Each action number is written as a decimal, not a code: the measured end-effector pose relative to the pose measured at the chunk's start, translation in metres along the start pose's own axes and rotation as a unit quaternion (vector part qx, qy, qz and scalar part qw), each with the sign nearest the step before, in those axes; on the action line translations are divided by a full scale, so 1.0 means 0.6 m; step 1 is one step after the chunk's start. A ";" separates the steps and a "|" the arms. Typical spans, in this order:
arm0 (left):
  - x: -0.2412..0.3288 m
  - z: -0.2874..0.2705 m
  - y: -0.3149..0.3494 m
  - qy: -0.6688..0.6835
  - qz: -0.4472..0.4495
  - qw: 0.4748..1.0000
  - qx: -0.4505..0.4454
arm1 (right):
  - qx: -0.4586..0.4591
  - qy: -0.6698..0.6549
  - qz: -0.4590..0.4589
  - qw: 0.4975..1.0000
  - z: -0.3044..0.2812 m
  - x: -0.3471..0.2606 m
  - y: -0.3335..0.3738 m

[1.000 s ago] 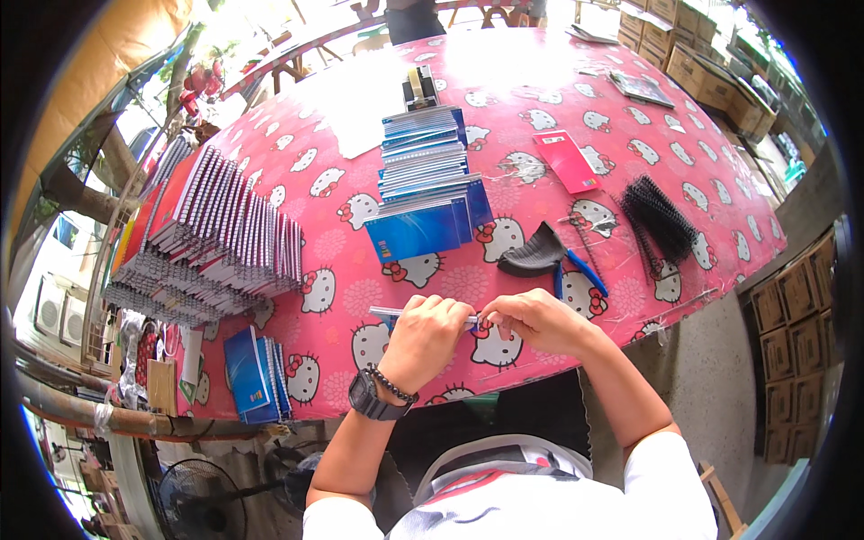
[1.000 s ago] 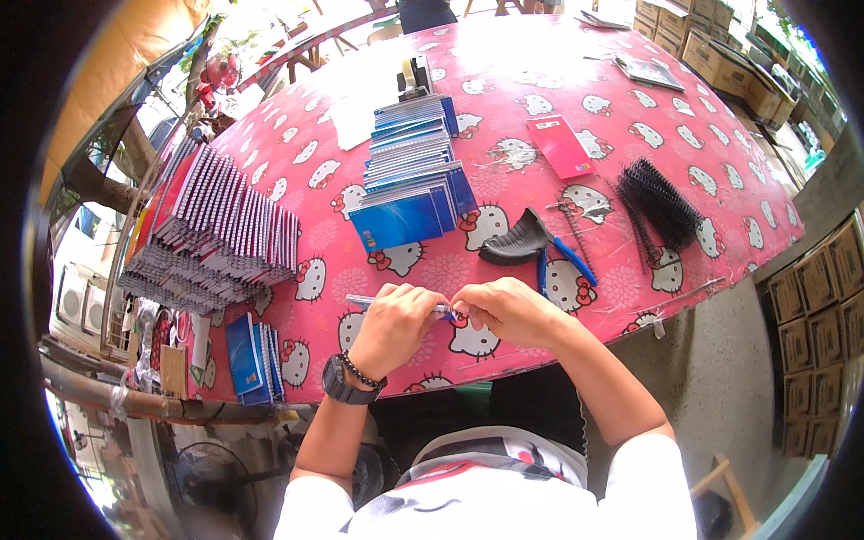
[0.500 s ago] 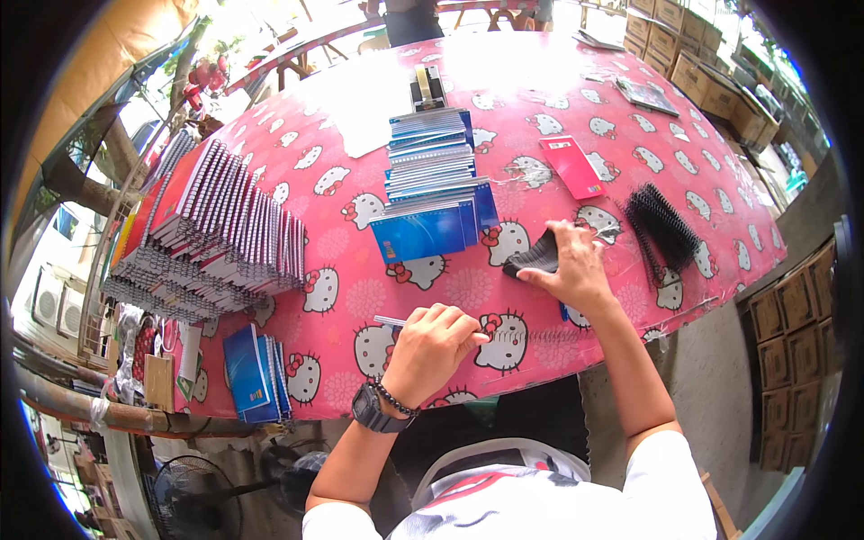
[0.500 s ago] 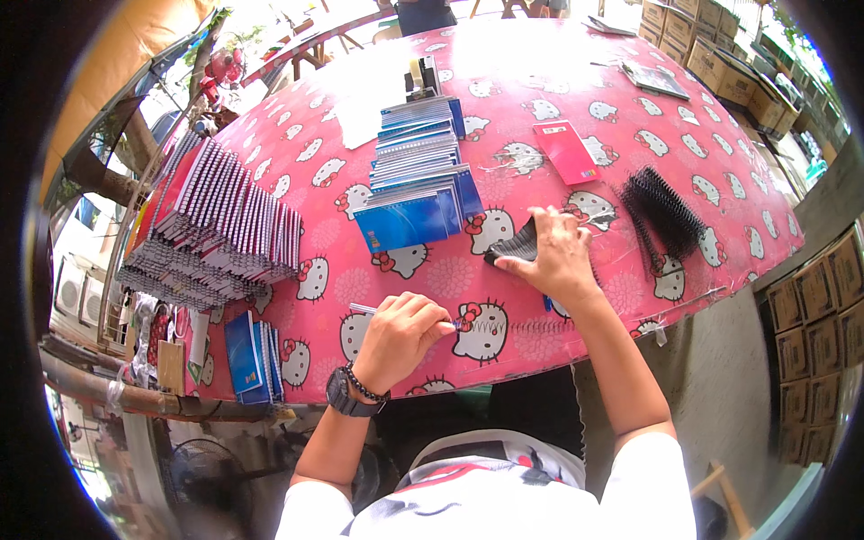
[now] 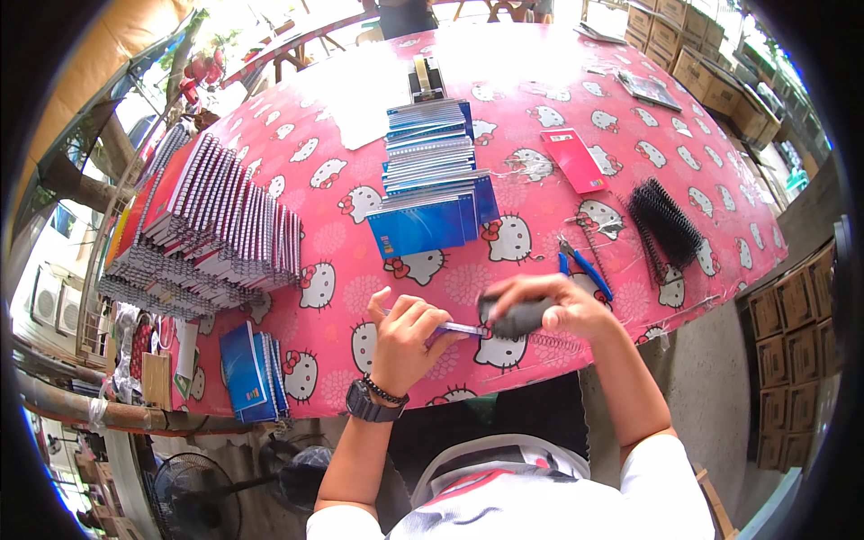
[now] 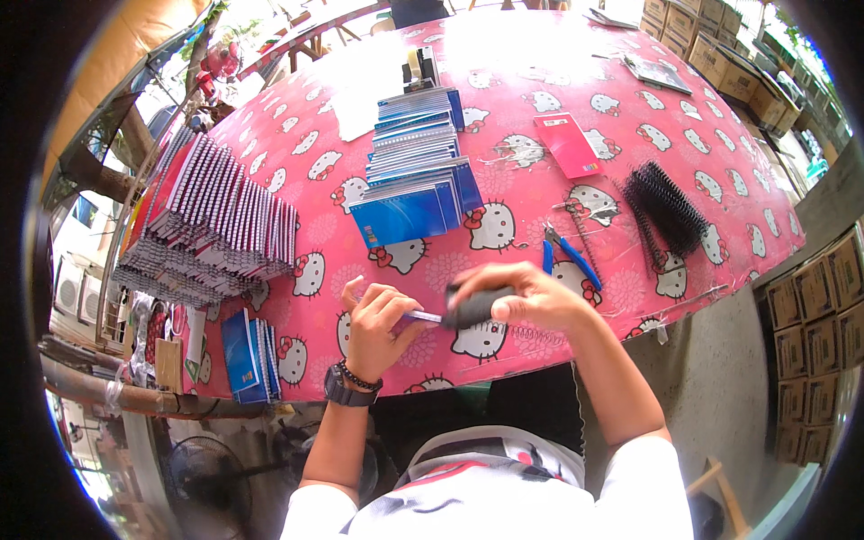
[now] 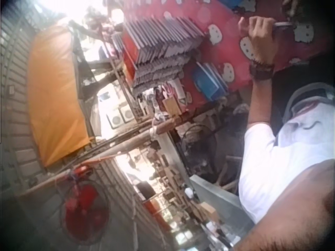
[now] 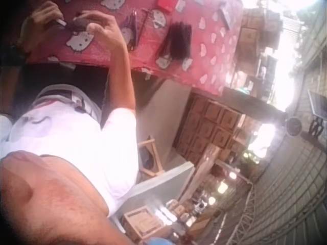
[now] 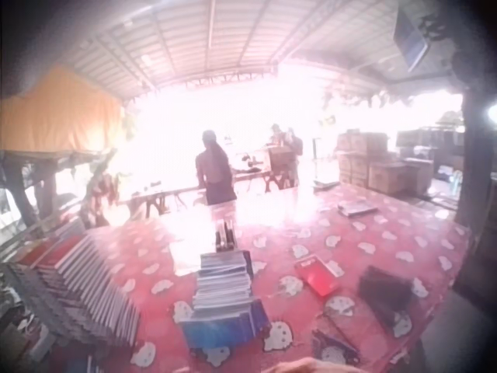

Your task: The person assembles notebooks by sliding black plastic coils through the holes of a stack of paper and covers.

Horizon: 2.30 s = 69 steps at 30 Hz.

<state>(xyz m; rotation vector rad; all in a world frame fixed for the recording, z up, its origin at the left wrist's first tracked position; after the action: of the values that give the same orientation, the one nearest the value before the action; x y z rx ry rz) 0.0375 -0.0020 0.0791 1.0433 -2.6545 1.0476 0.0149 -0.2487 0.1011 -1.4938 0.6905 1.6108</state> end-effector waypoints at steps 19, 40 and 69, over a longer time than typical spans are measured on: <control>-0.013 0.017 -0.003 0.094 -0.108 0.984 0.103 | 0.080 0.196 0.138 0.968 -0.006 0.007 -0.051; -0.071 0.055 0.039 0.417 -0.213 0.883 0.028 | 0.074 0.290 0.044 0.953 0.014 0.019 -0.104; 0.046 0.007 -0.030 0.378 -0.173 0.907 0.062 | 0.201 0.363 -0.181 0.892 0.100 -0.036 -0.036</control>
<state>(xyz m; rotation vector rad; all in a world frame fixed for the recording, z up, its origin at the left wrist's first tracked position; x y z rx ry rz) 0.0284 -0.0301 0.0949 0.8431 -1.7365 1.2248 0.0005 -0.1919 0.1341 -1.7613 1.0006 0.5471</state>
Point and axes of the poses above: each hand's wrist, its own y-axis away from the middle knuckle, its own z-axis out of the palm, x = y × z, the point moved 1 cm from there along -y, towards the middle knuckle, and after that the axes turned 1 degree about -y, right-handed, at the moved point
